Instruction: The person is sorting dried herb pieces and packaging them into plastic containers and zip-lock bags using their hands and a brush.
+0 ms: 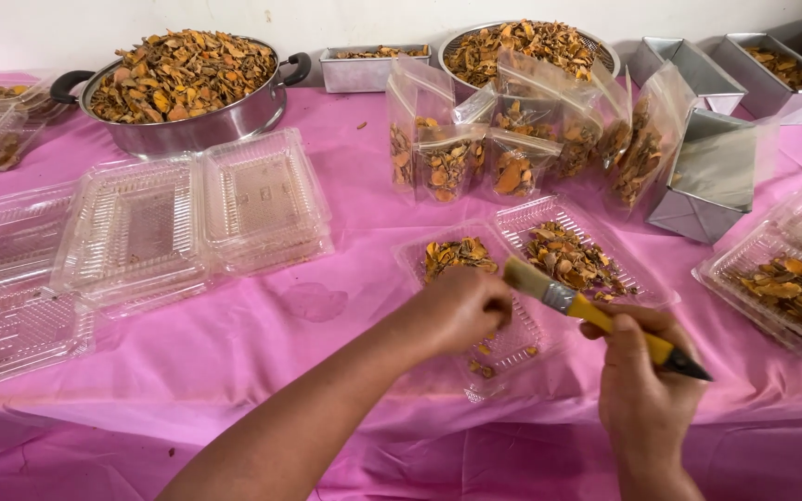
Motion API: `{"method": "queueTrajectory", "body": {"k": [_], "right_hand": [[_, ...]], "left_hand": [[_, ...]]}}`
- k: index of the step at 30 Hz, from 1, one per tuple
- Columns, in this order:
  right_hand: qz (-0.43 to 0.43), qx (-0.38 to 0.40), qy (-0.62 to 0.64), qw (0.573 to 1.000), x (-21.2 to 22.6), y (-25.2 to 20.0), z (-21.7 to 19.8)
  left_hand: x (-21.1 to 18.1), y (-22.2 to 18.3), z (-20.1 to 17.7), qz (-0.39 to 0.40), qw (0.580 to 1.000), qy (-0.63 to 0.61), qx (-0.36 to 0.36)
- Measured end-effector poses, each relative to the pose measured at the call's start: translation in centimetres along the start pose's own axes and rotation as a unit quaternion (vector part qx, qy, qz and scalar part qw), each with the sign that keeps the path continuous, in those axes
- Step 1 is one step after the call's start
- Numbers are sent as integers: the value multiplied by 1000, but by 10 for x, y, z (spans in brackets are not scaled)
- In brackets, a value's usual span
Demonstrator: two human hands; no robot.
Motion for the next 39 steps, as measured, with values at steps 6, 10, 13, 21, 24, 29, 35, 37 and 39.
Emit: {"method": "queueTrajectory", "body": {"k": [6,10,13,21,24,29,35,37,39], "right_hand": [[33,64,47,996,7,-13,2],[56,38,24,997,7,-16,-3],[41,3,-11,999,11,-12,-12],[56,-17,-21,998,8,-11,-30],[13,-12,31,999,12,-11,-33],[6,5,31,999,16,-11,-29],[21,-5,-6,1000,19,-11,-36],[15,-3,13,1000,17,-10,-38],[9,-1,33,999,18,-10,-37]], "left_hand": [[32,-11,-45,12,943,-291,-162],[50,-10,-65,-5,915,-340,-218],[69,13,-79,-29,937,-243,-251],[3,-7,-44,-152,964,159,-148],[-6,0,2,-80,985,149,-23],[-2,9,32,-9,984,176,17],[7,12,41,-10,990,141,-1],[12,13,45,11,990,138,-20],[9,10,44,32,990,135,-39]]}}
Point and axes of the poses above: each hand's wrist, its own y-axis towards the middle knuckle, its own z-axis out of the palm, x = y × z, the point moved 9 cm from there along y, towards the middle knuckle, and after that the axes turned 14 degrees about x, right-handed, at the moved point
